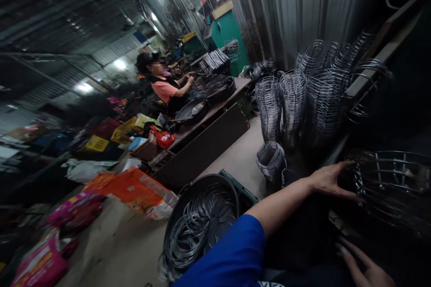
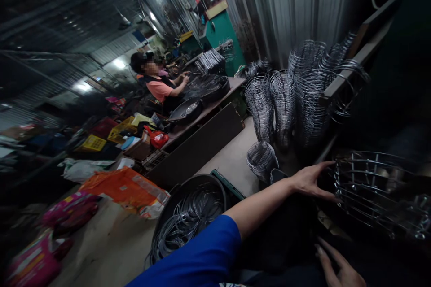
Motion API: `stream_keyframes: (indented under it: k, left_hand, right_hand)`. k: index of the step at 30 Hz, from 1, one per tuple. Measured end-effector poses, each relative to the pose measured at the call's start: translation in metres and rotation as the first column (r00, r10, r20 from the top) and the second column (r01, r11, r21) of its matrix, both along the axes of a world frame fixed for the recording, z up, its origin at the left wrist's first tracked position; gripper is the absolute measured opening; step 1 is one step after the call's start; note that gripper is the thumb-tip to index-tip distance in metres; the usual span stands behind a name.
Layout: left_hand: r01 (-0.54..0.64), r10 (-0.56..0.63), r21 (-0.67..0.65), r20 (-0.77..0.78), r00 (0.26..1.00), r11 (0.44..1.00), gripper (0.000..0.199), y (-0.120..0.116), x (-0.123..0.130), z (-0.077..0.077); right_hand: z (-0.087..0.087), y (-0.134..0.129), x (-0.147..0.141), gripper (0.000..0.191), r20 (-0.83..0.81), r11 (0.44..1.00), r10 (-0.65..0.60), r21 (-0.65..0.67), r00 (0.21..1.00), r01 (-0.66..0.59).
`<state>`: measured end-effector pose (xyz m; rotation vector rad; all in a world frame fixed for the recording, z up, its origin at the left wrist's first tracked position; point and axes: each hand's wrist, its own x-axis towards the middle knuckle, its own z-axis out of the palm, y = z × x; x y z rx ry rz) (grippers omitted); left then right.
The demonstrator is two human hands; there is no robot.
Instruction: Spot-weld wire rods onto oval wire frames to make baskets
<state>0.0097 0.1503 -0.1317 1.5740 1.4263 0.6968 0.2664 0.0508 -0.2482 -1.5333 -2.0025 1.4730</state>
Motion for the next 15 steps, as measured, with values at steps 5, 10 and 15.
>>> stream_keyframes:
  k: [5,10,15]
  left_hand:
    - [-0.009,0.008,0.042,0.021,1.0,0.999,0.113,-0.0023,-0.0002,0.0]
    - [-0.034,0.033,0.022,0.016,0.999,0.999,0.112,-0.0028,0.0019,0.001]
    - [-0.022,0.023,0.025,-0.005,1.0,0.999,0.111,-0.0006,0.0008,-0.0046]
  right_hand:
    - [-0.0024,-0.0038,-0.0003,0.052,-0.001,1.0,0.016,0.026,1.0,-0.016]
    - [-0.0009,-0.0051,-0.0031,0.053,-0.014,0.998,-0.016,0.066,1.0,0.016]
    - [-0.0013,-0.0044,-0.0038,0.052,-0.014,0.999,0.011,0.043,1.0,-0.01]
